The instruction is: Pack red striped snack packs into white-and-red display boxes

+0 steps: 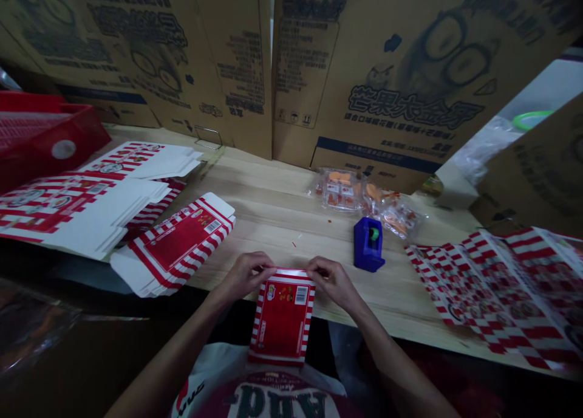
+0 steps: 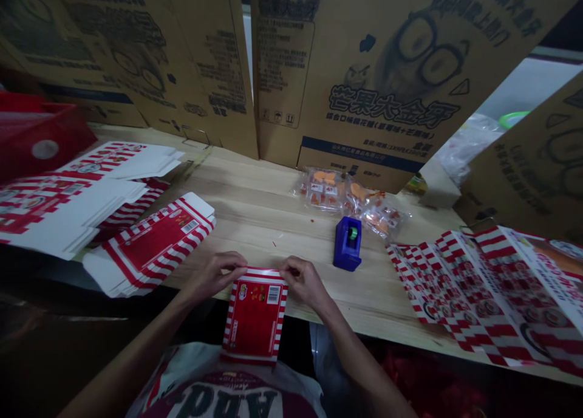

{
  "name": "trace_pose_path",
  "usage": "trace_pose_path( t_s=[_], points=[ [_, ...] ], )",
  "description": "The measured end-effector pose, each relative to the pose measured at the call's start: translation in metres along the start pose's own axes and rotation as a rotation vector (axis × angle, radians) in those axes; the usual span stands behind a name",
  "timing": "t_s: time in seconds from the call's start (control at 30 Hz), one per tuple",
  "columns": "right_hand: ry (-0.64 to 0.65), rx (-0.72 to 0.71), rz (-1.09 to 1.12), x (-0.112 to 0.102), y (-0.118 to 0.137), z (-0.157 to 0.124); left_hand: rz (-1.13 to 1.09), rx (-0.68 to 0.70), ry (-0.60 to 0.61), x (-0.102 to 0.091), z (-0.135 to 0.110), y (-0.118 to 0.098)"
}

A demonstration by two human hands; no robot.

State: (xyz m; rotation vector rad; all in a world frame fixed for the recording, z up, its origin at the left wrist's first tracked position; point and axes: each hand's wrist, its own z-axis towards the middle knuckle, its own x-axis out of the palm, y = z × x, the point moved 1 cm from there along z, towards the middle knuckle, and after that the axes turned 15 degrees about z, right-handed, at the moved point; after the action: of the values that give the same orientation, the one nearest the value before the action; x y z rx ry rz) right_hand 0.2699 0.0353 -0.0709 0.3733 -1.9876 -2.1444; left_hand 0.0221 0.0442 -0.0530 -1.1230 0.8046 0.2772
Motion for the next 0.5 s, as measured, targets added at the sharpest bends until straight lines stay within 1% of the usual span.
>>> trace_pose_path(
  t_s=[0.07,0.17,0.27,0.33,0.37,0.4,0.43,0.5],
  points=[
    [0.012,-0.078,-0.003,0.005,-0.002,-0.010,-0.019,0.010,-0.042,0.006,-0.011,0.005],
    [-0.061,-0.155,0.024,0.016,-0.010,-0.025,0.002,-0.044,-0.158,0.019,-0.026,0.010],
    [-0.135,-0.118,0.076,0.025,-0.016,-0.035,-0.051,-0.122,-0.233,0.030,-0.035,0.008],
    [-0.168,-0.075,0.124,0.021,-0.019,-0.038,-0.181,-0.209,-0.267,0.035,-0.037,0.005],
    [-0.217,-0.066,0.137,0.014,-0.021,-0.038,-0.276,-0.271,-0.278,0.036,-0.038,0.004],
    [-0.311,-0.070,0.132,0.003,-0.024,-0.038,-0.382,-0.343,-0.281,0.038,-0.038,0.004],
    [-0.453,-0.088,0.103,-0.013,-0.026,-0.038,-0.490,-0.420,-0.277,0.041,-0.038,0.005],
    [-0.810,-0.137,-0.006,-0.051,-0.032,-0.038,-0.671,-0.558,-0.258,0.045,-0.038,0.008]
  ],
)
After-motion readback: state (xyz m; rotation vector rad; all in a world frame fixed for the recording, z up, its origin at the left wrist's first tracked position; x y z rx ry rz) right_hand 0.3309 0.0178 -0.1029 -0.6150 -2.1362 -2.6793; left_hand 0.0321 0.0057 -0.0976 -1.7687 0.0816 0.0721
